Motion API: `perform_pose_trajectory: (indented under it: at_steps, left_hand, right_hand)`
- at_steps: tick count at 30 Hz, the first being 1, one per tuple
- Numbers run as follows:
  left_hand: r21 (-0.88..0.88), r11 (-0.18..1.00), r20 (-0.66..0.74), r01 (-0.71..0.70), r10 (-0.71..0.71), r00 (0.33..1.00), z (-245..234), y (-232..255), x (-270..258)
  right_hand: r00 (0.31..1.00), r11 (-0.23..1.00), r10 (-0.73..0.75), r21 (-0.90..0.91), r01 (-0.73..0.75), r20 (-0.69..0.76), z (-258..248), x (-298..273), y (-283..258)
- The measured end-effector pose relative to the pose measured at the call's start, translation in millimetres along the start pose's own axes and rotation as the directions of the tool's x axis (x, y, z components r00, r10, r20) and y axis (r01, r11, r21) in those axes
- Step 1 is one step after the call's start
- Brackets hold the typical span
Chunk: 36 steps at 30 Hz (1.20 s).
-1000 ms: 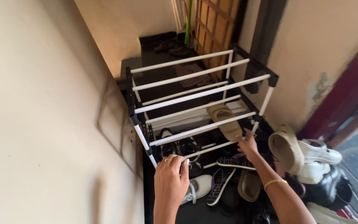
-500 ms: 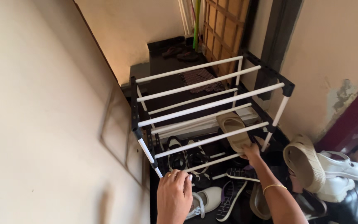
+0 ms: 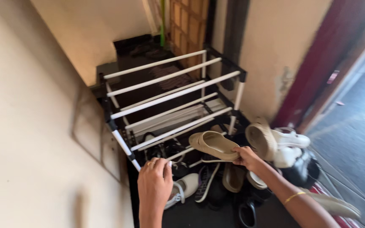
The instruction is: The person removes various shoes from a multi-tier shoe rack and places them on the floor. The person handles sneakers, sandals, and boots one at a time, moving them from the rack to the floor.
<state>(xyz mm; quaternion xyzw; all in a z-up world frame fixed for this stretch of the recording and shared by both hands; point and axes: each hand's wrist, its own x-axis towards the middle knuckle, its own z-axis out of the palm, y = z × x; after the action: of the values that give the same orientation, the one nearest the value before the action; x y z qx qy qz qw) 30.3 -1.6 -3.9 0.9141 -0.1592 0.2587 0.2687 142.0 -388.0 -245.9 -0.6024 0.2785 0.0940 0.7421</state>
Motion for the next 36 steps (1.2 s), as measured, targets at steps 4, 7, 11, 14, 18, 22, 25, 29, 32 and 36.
perform_pose_trajectory:
  at_steps: [4,7,11,14,18,22,25,29,32,36]
  left_hand:
    - [-0.030,0.999,-0.015,-0.041,0.041,0.999,0,17,-6]
    - [-0.060,0.996,-0.048,-0.068,0.065,0.997,4,27,-8]
    - [-0.089,0.990,-0.060,-0.109,0.104,0.993,11,38,-11]
    - [-0.078,0.990,-0.047,-0.116,0.113,0.993,15,44,-12]
    - [-0.058,0.989,-0.028,-0.136,0.135,0.991,17,43,-20]
    - [-0.022,0.991,-0.030,-0.135,0.135,0.990,20,40,-21]
    - [-0.003,0.994,0.002,-0.111,0.111,0.994,22,36,-20]
    - [-0.005,0.993,0.010,-0.115,0.115,0.993,25,37,-19]
    - [-0.015,0.992,0.009,-0.123,0.123,0.992,27,39,-17]
    - [-0.010,0.991,0.014,-0.136,0.136,0.991,34,42,-16]
  right_hand:
    - [0.991,0.997,-0.058,0.049,0.065,-0.117,-60,-54,-17]
    - [0.955,0.988,-0.155,-0.026,0.153,-0.254,-104,-79,-29]
    - [0.892,0.947,-0.271,0.067,0.315,-0.362,-182,-104,-38]
    - [0.885,0.914,-0.263,0.196,0.356,-0.384,-209,-109,-34]
    - [0.918,0.908,-0.251,0.254,0.333,-0.307,-210,-105,-19]
    - [0.913,0.889,-0.326,0.249,0.384,-0.246,-203,-95,-12]
    - [0.884,0.847,-0.402,0.270,0.458,-0.240,-199,-89,-10]
    - [0.861,0.832,-0.415,0.260,0.490,-0.295,-202,-85,-13]
    - [0.868,0.877,-0.384,0.170,0.450,-0.315,-208,-85,-13]
    - [0.858,0.920,-0.378,-0.034,0.391,-0.348,-212,-88,-11]
